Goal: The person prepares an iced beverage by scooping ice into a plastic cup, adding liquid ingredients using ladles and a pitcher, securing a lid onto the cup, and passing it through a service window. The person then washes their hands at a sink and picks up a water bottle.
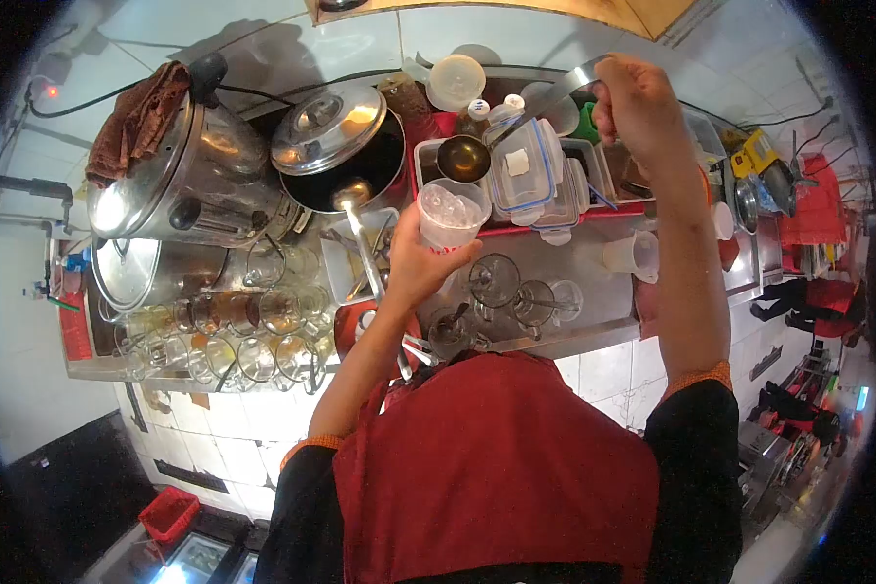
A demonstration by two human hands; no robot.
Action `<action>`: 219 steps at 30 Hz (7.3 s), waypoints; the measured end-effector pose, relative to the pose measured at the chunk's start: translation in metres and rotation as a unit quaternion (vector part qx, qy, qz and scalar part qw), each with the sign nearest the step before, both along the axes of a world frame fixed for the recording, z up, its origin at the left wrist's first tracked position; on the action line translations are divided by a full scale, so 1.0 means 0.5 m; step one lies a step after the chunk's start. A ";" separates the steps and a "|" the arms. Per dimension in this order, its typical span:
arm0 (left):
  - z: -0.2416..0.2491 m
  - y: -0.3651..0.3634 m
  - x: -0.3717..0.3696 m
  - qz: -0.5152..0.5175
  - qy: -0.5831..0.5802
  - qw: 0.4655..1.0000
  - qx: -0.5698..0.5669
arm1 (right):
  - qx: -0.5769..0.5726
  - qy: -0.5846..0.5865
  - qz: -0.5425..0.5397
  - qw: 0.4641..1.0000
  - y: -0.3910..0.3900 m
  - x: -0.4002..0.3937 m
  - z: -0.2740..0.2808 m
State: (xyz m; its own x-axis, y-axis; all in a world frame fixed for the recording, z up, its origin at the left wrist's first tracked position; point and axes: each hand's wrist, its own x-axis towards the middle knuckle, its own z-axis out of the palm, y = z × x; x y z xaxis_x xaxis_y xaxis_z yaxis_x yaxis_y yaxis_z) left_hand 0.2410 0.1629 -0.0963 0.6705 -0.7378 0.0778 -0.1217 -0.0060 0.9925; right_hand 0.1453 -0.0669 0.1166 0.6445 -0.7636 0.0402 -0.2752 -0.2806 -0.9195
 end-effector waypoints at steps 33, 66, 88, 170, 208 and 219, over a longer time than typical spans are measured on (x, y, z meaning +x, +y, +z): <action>0.071 0.000 -0.005 0.033 -0.005 0.997 -0.063 | -0.506 -0.120 0.207 0.829 0.257 -0.217 0.010; 0.082 0.164 0.013 0.042 -0.001 0.999 -0.031 | -0.365 -0.082 0.220 0.901 0.142 -0.019 -0.275; 0.028 0.034 0.000 0.007 -0.079 0.997 -0.025 | 0.061 -0.052 -0.047 0.996 0.046 -0.018 -0.103; 0.311 0.195 -0.031 -0.008 -0.116 0.985 -0.128 | -0.348 -0.029 0.217 0.912 0.116 -0.096 -0.219; 0.326 0.599 -0.107 0.047 0.072 0.902 0.424 | -0.002 -0.054 0.489 0.871 0.488 -0.011 -0.301; 0.145 0.541 -0.004 -0.001 -0.070 0.994 -0.079 | -0.054 0.019 0.583 0.811 0.553 0.038 -0.300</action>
